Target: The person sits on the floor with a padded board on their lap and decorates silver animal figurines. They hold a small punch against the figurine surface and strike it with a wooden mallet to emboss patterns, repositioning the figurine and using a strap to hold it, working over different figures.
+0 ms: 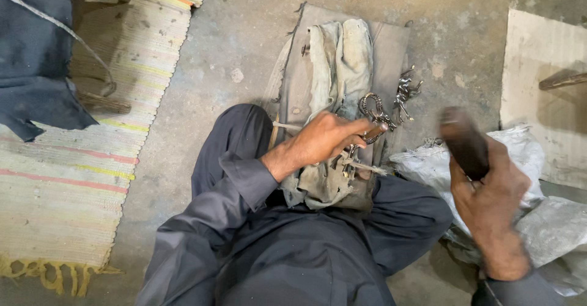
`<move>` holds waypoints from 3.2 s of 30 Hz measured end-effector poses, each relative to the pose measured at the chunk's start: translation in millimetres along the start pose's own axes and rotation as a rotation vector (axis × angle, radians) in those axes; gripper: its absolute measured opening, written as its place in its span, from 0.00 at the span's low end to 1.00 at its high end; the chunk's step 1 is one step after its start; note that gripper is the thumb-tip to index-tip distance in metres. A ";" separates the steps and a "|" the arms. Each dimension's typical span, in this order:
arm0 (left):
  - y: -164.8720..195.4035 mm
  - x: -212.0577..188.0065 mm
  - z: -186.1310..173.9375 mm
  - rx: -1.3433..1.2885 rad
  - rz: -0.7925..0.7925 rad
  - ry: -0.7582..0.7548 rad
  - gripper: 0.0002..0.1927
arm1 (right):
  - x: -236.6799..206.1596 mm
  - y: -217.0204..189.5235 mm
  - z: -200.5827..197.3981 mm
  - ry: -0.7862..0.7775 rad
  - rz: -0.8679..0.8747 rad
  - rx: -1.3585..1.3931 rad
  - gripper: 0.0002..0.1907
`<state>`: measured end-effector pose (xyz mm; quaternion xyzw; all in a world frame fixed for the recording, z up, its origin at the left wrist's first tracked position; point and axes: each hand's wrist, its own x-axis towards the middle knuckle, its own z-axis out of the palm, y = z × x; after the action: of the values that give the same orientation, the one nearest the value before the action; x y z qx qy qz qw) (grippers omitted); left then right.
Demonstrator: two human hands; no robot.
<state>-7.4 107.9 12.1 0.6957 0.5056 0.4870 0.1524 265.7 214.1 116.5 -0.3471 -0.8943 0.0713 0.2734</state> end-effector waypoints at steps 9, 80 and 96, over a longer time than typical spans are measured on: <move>6.1 4.6 -1.0 0.095 0.013 -0.039 0.17 | 18.4 -7.9 -29.8 -0.131 -0.208 -0.292 0.17; -0.4 -15.2 -13.5 0.136 0.083 -0.062 0.22 | 18.8 -17.9 -41.7 -0.116 -0.276 -0.368 0.13; -8.2 -20.4 -11.9 0.103 0.110 -0.023 0.24 | 21.6 -18.8 -41.1 -0.173 -0.351 -0.580 0.14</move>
<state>-22.1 90.8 1.3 0.7350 0.4891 0.4599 0.0954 263.7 211.7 166.5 -0.2437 -0.9433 -0.2047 0.0949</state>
